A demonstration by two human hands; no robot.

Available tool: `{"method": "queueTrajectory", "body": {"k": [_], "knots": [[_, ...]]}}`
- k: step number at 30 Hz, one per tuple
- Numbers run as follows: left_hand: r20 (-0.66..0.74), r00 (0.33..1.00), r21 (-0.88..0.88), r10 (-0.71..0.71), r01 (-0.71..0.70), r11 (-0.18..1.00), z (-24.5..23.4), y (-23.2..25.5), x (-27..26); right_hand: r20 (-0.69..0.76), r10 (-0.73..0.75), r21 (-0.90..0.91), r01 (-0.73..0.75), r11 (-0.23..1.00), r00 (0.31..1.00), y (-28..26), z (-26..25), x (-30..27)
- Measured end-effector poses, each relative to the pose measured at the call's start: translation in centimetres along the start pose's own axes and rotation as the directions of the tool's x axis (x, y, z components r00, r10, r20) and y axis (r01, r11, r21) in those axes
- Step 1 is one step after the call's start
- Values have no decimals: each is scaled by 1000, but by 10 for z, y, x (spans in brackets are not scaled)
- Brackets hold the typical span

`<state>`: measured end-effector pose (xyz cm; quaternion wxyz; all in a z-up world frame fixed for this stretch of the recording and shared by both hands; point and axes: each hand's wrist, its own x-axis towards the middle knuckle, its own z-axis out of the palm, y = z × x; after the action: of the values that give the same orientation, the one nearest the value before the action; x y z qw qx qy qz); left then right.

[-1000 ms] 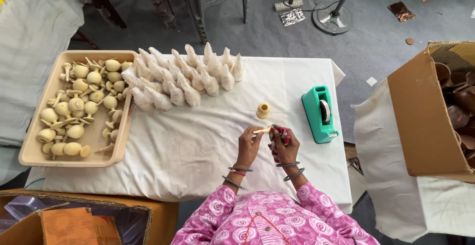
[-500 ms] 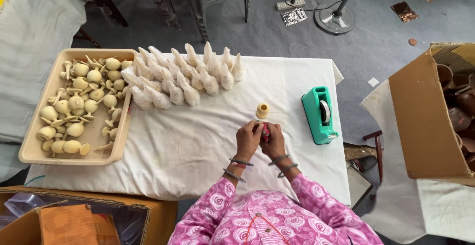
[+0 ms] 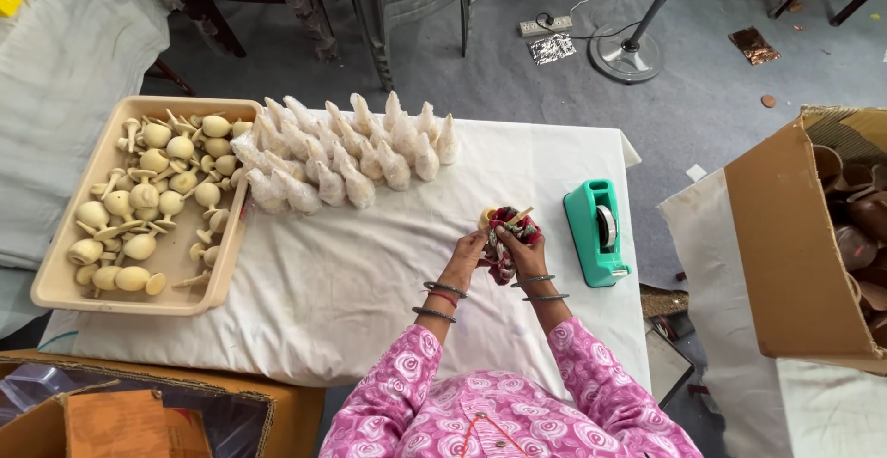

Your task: The person takes a small clay cone-shaped item and a wooden spindle-like object, uses a piece of tape to secure them together, then wraps the assembled item in plastic film, securing it with more tape.

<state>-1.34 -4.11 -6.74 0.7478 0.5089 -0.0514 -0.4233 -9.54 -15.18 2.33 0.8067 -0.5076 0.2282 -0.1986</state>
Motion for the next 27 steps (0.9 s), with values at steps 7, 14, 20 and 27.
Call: {"method": "queueTrajectory", "body": {"k": [7,14,20,27], "knots": [[-178,959,394,220,-135,909,19,24,-17,-93,-34,4,35,999,995,8,3,1],[-99,973,198,211,-188,962,6,9,-19,-40,-91,6,91,996,995,9,10,-6],[-3,926,459,378,-334,823,9,18,-41,-54,85,-2,-86,996,995,-4,7,-20],[202,618,812,760,-540,223,39,60,-83,-180,19,59,-9,998,983,30,-14,-10]]}}
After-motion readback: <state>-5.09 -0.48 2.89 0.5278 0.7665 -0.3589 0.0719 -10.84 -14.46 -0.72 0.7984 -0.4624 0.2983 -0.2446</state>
